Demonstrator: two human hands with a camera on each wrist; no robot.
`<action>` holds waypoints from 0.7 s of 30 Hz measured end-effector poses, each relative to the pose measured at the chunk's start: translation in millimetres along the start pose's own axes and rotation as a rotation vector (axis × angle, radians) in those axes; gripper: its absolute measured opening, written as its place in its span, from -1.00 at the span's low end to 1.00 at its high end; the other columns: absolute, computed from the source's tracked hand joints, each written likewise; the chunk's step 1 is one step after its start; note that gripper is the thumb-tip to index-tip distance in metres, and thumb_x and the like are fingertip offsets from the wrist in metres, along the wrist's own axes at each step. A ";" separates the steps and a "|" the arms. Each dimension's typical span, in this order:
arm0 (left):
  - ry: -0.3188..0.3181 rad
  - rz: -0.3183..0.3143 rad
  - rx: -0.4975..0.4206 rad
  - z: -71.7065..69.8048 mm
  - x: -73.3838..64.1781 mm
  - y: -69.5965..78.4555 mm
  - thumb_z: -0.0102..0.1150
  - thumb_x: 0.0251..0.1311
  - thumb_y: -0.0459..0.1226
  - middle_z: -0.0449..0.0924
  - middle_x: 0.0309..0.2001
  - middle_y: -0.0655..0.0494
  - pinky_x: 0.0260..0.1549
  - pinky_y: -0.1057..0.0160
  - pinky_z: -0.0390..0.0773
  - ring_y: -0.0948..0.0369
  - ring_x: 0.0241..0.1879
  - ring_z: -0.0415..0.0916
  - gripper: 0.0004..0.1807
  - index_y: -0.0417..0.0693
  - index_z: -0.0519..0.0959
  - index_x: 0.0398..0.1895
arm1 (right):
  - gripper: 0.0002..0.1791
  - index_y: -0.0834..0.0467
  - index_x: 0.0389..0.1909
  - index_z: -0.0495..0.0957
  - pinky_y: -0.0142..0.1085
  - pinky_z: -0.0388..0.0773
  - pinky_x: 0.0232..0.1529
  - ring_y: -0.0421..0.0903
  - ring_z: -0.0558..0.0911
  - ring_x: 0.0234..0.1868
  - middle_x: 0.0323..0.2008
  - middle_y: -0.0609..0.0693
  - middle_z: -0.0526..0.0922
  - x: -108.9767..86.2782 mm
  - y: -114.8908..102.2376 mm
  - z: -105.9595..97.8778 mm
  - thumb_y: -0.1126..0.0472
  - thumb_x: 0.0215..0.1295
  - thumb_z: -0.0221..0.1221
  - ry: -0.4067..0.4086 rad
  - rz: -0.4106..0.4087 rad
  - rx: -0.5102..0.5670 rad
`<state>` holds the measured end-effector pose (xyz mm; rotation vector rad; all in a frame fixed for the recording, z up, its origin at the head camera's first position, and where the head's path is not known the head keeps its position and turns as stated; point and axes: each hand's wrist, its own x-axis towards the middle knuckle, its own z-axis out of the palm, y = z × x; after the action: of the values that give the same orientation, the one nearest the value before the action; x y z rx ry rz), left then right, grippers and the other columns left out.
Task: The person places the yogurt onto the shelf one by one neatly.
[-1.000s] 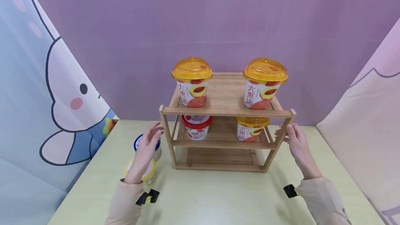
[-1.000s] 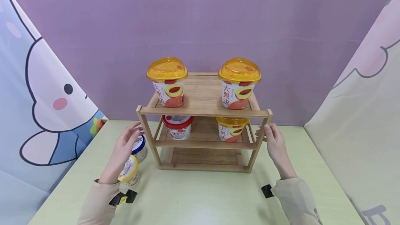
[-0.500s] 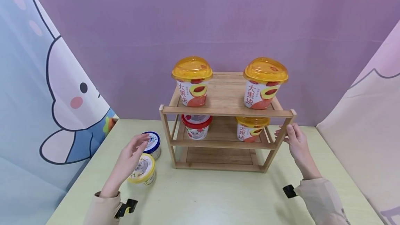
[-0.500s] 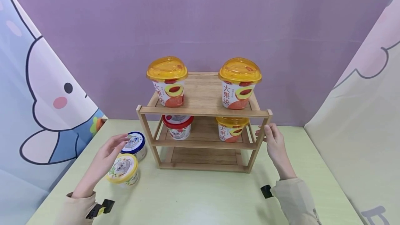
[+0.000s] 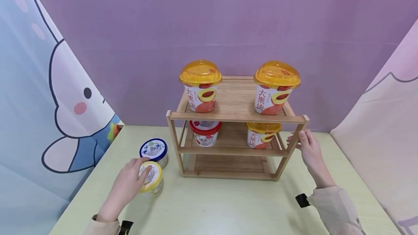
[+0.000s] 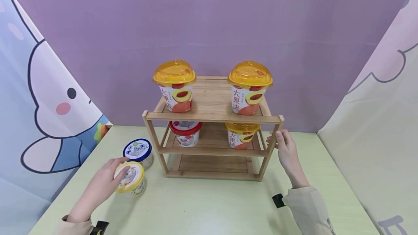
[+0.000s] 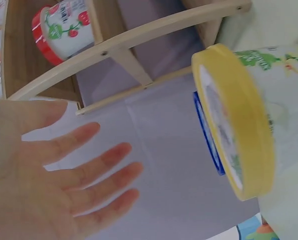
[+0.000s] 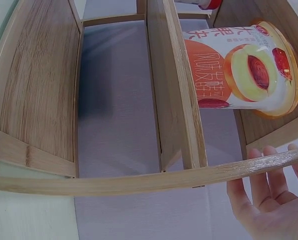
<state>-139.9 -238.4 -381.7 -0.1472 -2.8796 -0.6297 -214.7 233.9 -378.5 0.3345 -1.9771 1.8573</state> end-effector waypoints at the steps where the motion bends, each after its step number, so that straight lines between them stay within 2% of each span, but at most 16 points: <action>1: 0.009 0.003 0.029 1.7 -0.6 -0.1 0.01 0.19 -0.22 0.43 -0.13 -0.29 -0.20 -0.11 0.39 -0.16 -0.16 0.41 -0.61 -0.33 0.40 -0.01 | -0.78 0.15 -0.36 0.38 -0.54 0.47 -0.35 -0.33 0.57 -0.40 -0.46 -0.20 0.57 0.0 0.0 0.1 0.18 0.37 -0.20 0.002 0.000 -0.008; 7: 0.047 0.012 0.124 14.8 -3.2 -5.0 0.06 0.14 -0.22 0.46 -0.20 -0.30 -0.30 -0.11 0.41 -0.16 -0.25 0.44 -0.63 -0.34 0.44 -0.08 | -0.79 0.11 -0.37 0.39 -0.52 0.47 -0.36 -0.33 0.57 -0.41 -0.48 -0.19 0.58 0.3 0.2 0.8 0.20 0.37 -0.20 0.005 -0.012 0.010; 15: 0.011 -0.046 0.163 32.8 -6.9 -14.6 0.06 0.12 -0.12 0.38 -0.11 -0.41 -0.27 -0.18 0.36 -0.24 -0.16 0.36 -0.51 -0.37 0.42 -0.04 | -0.78 0.17 -0.34 0.38 -0.54 0.46 -0.35 -0.33 0.57 -0.40 -0.48 -0.20 0.57 0.5 0.5 -0.2 0.19 0.38 -0.21 0.002 -0.005 -0.005; 21: -0.034 -0.109 0.181 44.0 -11.0 -19.5 0.09 0.08 -0.02 0.22 0.01 -0.54 -0.25 -0.25 0.31 -0.35 -0.05 0.25 -0.39 -0.35 0.36 0.03 | -0.78 0.05 -0.36 0.41 -0.54 0.47 -0.34 -0.34 0.56 -0.40 -0.49 -0.21 0.58 -0.2 0.0 -0.1 0.17 0.37 -0.20 -0.004 0.007 0.002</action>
<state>-139.0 -238.1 -431.1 0.0261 -2.9747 -0.3844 -214.5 234.0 -378.6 0.3319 -1.9815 1.8649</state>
